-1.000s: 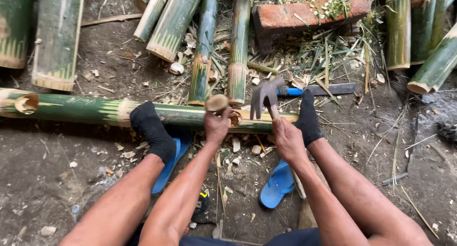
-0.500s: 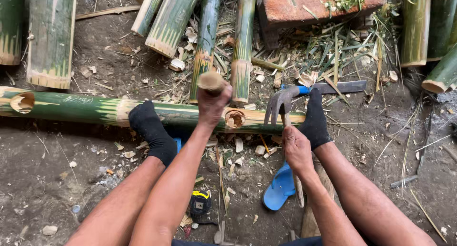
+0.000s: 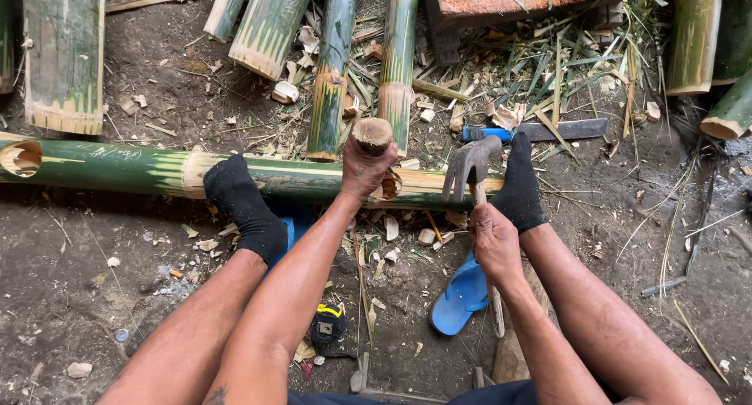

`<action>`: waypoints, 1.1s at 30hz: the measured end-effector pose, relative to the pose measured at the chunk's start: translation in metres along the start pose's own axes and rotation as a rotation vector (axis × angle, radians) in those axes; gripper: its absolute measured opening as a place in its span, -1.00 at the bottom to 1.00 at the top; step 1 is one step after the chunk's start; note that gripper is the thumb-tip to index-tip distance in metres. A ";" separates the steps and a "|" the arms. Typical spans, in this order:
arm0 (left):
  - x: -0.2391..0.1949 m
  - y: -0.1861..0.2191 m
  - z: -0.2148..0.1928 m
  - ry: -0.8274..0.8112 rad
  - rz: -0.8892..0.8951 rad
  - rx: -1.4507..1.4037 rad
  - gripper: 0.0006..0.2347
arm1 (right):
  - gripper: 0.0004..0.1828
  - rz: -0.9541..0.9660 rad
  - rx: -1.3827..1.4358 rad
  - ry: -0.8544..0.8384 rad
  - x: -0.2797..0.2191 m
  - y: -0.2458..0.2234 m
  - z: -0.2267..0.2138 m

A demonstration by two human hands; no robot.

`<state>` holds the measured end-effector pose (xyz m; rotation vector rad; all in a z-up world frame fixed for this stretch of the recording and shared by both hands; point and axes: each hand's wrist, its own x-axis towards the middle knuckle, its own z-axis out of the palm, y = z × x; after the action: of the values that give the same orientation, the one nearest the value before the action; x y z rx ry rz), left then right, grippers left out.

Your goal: The person sits on the ground and uses a hammer and chisel to carve a circular hole into a bamboo pole. They repeatedly strike the chisel to remove material, then lift the pole to inspect the hole before continuing to carve.

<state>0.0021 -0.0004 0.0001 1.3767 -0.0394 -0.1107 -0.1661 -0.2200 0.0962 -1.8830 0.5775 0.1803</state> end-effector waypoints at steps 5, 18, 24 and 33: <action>-0.001 -0.004 0.003 0.043 -0.001 0.017 -0.58 | -0.39 -0.128 -0.156 0.024 0.004 -0.026 0.006; -0.034 -0.003 0.019 -0.236 0.269 0.160 -0.57 | -0.59 -0.454 -0.723 -0.136 0.011 -0.106 0.042; -0.003 -0.015 0.023 -0.269 -0.075 0.285 -0.61 | -0.60 -0.404 -0.640 -0.014 0.023 -0.111 0.028; 0.013 -0.054 -0.002 -0.365 -0.359 0.274 -0.67 | -0.51 -0.169 -0.637 -0.141 0.066 -0.107 0.049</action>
<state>0.0124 -0.0100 -0.0541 1.6112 -0.1153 -0.6772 -0.0513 -0.1658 0.1408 -2.4965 0.2729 0.4194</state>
